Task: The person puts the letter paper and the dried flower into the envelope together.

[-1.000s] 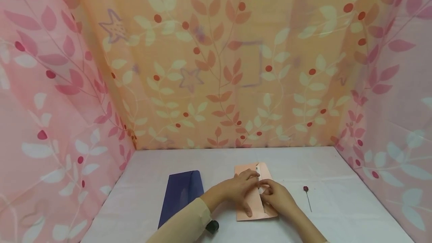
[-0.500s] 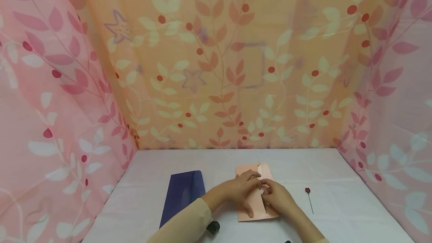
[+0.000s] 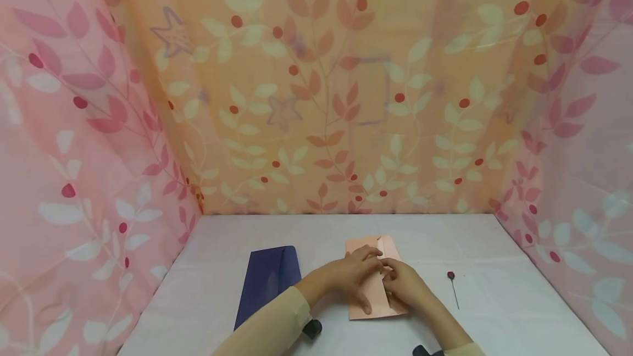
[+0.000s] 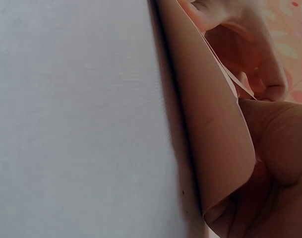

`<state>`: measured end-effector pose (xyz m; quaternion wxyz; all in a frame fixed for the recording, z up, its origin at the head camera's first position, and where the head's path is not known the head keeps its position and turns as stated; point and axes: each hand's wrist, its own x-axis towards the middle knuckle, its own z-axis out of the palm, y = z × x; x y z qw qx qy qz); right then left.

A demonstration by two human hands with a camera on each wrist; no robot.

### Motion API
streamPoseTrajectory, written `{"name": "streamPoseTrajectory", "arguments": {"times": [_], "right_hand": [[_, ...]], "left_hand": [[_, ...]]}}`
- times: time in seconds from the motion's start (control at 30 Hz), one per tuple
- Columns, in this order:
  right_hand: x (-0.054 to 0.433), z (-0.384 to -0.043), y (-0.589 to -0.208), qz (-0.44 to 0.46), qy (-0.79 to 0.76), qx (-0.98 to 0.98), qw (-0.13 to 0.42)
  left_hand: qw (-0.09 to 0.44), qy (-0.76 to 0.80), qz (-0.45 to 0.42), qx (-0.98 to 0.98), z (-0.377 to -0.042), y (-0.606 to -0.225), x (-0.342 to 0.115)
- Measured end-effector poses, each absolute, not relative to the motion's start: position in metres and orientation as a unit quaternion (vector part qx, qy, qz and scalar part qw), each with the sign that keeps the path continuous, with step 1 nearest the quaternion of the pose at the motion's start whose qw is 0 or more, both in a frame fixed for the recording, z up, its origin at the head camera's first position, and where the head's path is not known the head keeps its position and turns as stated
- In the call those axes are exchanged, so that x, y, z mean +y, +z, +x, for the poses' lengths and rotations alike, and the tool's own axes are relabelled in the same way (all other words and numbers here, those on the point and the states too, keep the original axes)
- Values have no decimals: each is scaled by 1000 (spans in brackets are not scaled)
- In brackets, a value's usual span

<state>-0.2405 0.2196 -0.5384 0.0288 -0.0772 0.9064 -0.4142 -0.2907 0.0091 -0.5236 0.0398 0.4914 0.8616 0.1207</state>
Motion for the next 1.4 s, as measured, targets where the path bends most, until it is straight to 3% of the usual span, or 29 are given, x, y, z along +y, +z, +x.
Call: {"name": "streamPoseTrajectory", "arguments": {"times": [0.33, 0.83, 1.17, 1.4], "right_hand": [[230, -231, -534, -90, -431, 897, 33], [268, -213, -519, -30, -399, 916, -25], [291, -208, -519, -75, -361, 917, -154], [302, -207, -522, -73, -326, 923, -191]], "left_hand": [[47, 126, 490, 862, -292, -524, 11], [55, 129, 489, 861, -296, -529, 11], [68, 137, 482, 862, -294, -527, 11], [64, 129, 480, 865, -293, -527, 11]]}}
